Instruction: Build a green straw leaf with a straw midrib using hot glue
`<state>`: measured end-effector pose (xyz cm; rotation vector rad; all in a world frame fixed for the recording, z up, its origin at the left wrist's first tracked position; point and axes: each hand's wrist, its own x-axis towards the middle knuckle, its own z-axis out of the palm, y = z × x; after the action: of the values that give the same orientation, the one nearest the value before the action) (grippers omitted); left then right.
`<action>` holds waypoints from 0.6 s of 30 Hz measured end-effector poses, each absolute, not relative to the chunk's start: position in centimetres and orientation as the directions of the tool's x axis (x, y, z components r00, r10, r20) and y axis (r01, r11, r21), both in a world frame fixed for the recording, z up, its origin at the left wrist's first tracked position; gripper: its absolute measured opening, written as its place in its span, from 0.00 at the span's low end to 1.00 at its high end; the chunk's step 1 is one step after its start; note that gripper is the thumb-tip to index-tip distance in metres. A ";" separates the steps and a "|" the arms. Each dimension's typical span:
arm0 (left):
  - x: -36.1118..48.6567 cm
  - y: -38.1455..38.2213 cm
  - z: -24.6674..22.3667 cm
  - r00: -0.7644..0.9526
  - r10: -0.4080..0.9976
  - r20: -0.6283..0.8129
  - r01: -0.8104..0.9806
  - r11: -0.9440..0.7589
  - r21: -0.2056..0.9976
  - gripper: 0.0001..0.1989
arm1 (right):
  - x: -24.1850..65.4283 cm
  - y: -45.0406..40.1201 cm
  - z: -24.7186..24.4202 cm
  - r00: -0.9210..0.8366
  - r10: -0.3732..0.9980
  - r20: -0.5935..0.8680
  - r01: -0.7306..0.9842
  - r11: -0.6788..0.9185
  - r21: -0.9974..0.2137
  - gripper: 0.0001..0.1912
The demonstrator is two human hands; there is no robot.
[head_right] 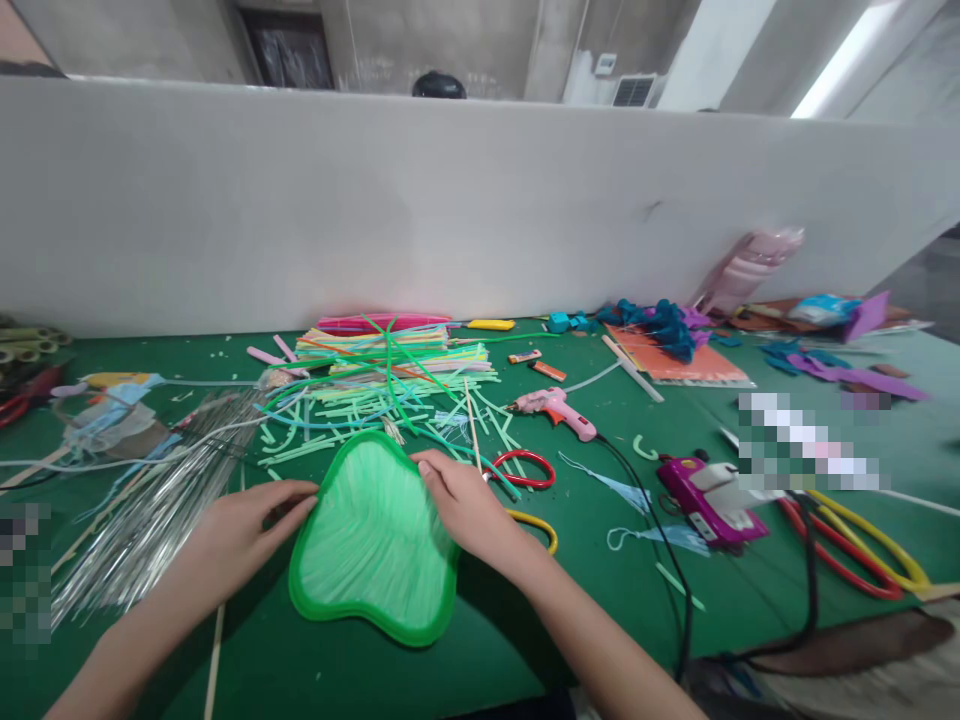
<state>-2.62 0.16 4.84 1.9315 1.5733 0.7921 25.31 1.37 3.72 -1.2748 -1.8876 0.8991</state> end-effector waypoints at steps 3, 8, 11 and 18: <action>-2.7 0.2 4.3 0.187 0.978 0.091 0.714 -0.199 0.672 0.09 | 25.0 0.9 3.1 -0.290 0.945 0.152 0.530 0.291 -0.797 0.17; -2.2 0.2 3.3 0.236 0.972 0.015 0.809 -0.205 0.550 0.08 | 24.6 -0.3 2.2 -0.272 0.950 0.154 0.635 0.297 -0.713 0.17; -1.7 0.3 2.7 0.252 0.968 -0.016 0.852 -0.214 0.479 0.10 | 24.4 -1.3 1.6 -0.269 0.949 0.163 0.672 0.307 -0.674 0.18; -1.2 0.7 1.7 0.322 0.945 0.060 0.880 -0.322 0.350 0.11 | 23.7 -4.3 0.6 -0.246 0.949 0.195 0.750 0.314 -0.582 0.21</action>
<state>-1.20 0.69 1.74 2.3363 1.6524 0.3718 23.73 -4.26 0.61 -1.4990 -2.0719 0.5107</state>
